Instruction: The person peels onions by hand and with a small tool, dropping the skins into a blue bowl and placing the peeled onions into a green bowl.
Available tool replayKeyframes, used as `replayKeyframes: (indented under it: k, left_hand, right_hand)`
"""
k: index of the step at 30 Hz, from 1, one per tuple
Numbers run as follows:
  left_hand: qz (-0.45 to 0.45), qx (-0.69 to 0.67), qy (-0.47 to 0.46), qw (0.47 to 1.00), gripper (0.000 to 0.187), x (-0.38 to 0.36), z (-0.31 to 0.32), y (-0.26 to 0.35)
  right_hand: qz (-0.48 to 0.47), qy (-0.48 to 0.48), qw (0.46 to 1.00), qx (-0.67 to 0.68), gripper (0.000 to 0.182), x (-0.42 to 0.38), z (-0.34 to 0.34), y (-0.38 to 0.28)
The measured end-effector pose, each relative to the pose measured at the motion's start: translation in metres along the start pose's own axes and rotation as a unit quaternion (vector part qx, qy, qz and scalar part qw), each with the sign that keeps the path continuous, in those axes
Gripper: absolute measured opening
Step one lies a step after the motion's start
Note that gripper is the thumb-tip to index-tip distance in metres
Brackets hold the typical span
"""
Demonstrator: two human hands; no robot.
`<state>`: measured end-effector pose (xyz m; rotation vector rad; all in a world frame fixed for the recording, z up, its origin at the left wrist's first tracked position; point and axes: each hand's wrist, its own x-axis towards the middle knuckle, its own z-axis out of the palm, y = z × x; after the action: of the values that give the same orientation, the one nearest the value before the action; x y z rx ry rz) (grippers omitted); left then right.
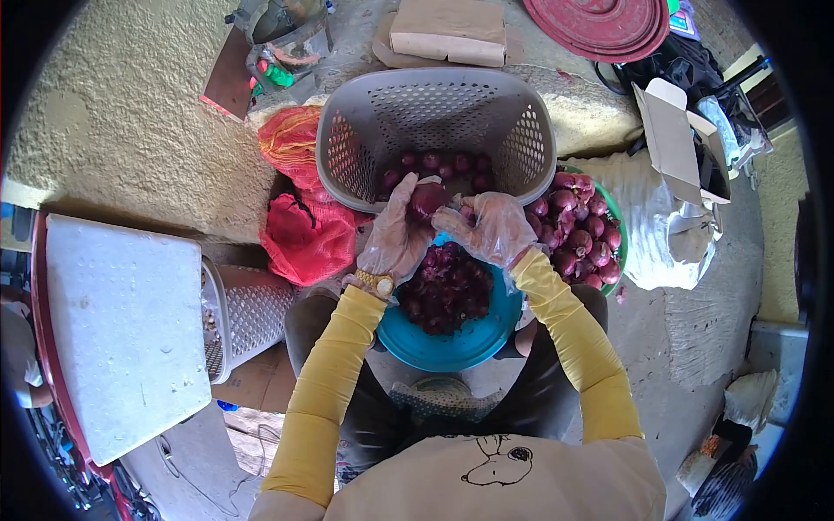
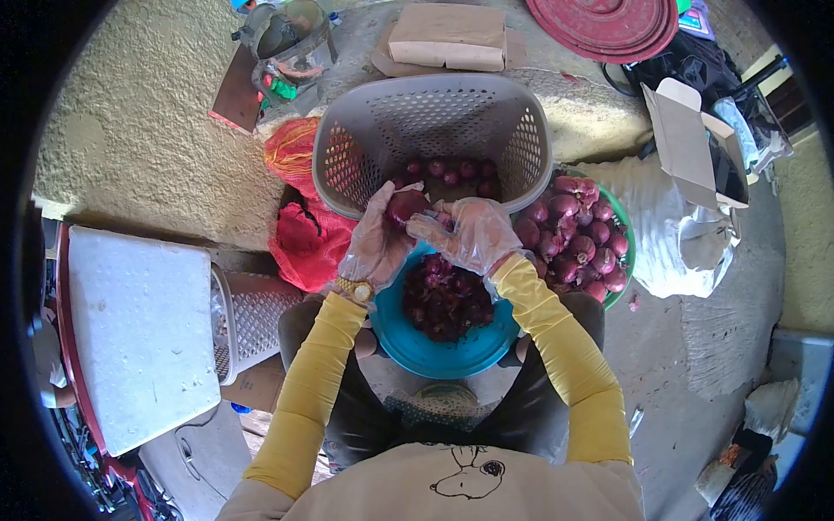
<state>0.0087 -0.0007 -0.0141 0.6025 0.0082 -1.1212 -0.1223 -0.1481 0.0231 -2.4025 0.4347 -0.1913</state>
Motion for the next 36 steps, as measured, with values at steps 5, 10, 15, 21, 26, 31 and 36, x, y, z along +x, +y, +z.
replayKeyframes:
  k: [5,10,15,21,26,31,36]
  left_hand:
    - [0.005,0.019,-0.031,0.999,0.048,-0.002,-0.001,-0.001]
    - [0.003,0.006,0.026,1.0,0.049,-0.007,0.005,0.006]
    - [0.036,0.019,0.012,0.999,0.047,0.0,-0.005,0.001]
    - [0.034,0.006,0.016,0.999,0.045,-0.001,0.0,-0.002]
    - [0.026,0.001,-0.003,1.0,0.045,-0.004,0.005,0.0]
    - [0.021,-0.005,-0.013,1.0,0.044,0.0,-0.005,-0.002]
    - [-0.006,-0.007,-0.04,0.999,0.046,0.001,-0.009,0.0]
  right_hand:
    - [-0.056,0.004,0.986,-0.157,0.073,-0.001,-0.002,-0.008]
    - [-0.104,0.022,0.984,-0.142,0.074,-0.004,-0.007,-0.014]
    - [0.038,0.025,0.997,-0.058,0.081,0.001,-0.011,-0.011]
    - [0.068,0.01,0.998,-0.01,0.076,0.0,-0.012,-0.011]
    - [0.038,0.027,0.999,0.021,0.067,-0.001,-0.01,-0.009]
    - [0.04,-0.01,0.996,0.08,0.058,0.0,-0.001,-0.002]
    - [0.092,-0.061,0.992,0.068,0.071,0.001,-0.004,-0.004]
